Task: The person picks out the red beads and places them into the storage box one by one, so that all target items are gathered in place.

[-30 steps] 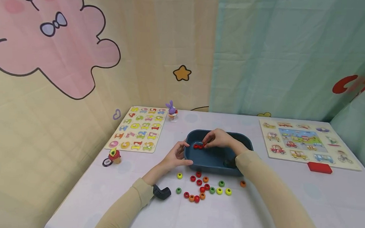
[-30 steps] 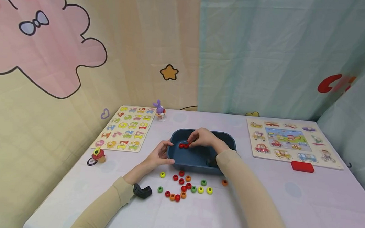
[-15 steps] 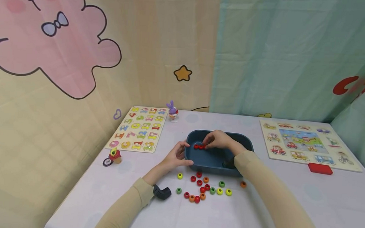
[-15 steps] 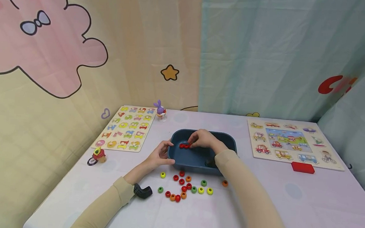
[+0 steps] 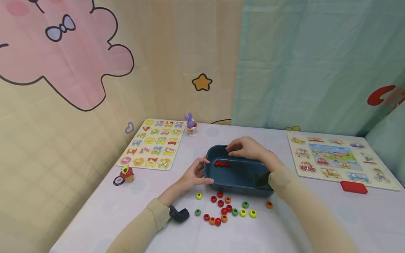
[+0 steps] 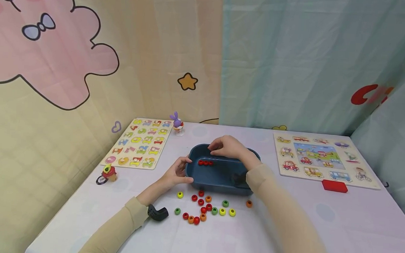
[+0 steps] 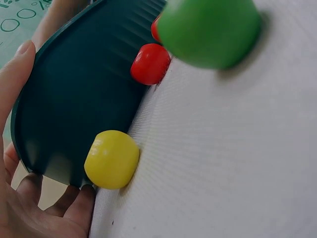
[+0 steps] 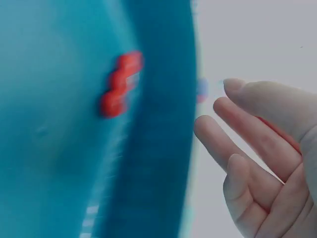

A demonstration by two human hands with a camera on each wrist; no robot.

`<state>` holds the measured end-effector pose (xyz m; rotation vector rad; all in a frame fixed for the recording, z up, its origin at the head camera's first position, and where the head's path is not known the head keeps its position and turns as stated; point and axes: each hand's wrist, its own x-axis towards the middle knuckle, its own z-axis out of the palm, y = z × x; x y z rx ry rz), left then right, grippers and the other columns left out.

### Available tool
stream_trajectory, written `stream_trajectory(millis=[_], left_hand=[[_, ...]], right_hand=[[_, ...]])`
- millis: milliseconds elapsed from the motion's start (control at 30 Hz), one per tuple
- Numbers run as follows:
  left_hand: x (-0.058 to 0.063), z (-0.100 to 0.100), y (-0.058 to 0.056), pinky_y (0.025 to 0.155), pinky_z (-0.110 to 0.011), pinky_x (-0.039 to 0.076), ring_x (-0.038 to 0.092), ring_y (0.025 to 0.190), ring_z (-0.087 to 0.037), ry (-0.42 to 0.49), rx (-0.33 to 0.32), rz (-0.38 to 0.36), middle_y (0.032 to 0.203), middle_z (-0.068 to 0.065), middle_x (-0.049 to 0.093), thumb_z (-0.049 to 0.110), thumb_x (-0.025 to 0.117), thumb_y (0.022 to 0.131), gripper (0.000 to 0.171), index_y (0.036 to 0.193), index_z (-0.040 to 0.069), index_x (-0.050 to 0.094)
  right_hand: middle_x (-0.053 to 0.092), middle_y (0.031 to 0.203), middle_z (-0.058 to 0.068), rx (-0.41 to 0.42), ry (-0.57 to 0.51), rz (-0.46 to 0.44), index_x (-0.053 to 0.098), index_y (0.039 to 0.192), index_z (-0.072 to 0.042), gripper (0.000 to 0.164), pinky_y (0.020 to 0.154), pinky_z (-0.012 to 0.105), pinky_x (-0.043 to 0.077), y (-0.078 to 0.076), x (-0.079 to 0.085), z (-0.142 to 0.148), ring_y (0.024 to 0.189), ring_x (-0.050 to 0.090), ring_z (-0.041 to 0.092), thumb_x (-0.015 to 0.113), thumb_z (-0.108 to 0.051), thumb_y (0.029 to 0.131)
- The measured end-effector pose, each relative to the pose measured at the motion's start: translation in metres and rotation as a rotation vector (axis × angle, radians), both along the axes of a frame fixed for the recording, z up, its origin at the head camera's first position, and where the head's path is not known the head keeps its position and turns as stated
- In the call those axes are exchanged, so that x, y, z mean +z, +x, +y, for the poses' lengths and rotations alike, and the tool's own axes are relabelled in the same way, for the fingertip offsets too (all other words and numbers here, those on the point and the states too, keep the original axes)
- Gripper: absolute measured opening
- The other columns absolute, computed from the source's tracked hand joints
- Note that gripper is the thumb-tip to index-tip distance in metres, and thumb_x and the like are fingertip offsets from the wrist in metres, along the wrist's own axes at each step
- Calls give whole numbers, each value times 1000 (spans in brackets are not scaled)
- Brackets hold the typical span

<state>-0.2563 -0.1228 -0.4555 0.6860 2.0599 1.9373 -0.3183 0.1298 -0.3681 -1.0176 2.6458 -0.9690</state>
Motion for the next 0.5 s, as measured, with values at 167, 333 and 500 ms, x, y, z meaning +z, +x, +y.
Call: stream_trajectory(millis=[167,333,500], left_hand=[[1,-1,0,101,-34,30,27,129,-20,9,-5,-9,146,-2,18,12,73,74,59,120,11,36],[7,0,2,102,-36,29,24,130,-22,-4,-18,-24,147,-6,14,6,70,76,60,123,6,33],[20,1,10,102,-40,28,22,131,-25,-30,-28,-11,147,-11,12,8,70,76,63,124,-1,30]], right_hand=[[64,99,2,48,-116,24,63,106,-12,27,76,28,51,30,25,6,85,61,10,64,-26,83],[64,99,0,123,-184,20,63,106,-14,26,65,26,52,73,24,9,77,59,9,64,-26,83],[65,94,-4,207,-197,-10,64,101,-17,22,56,24,51,107,-2,9,71,58,7,64,-27,83]])
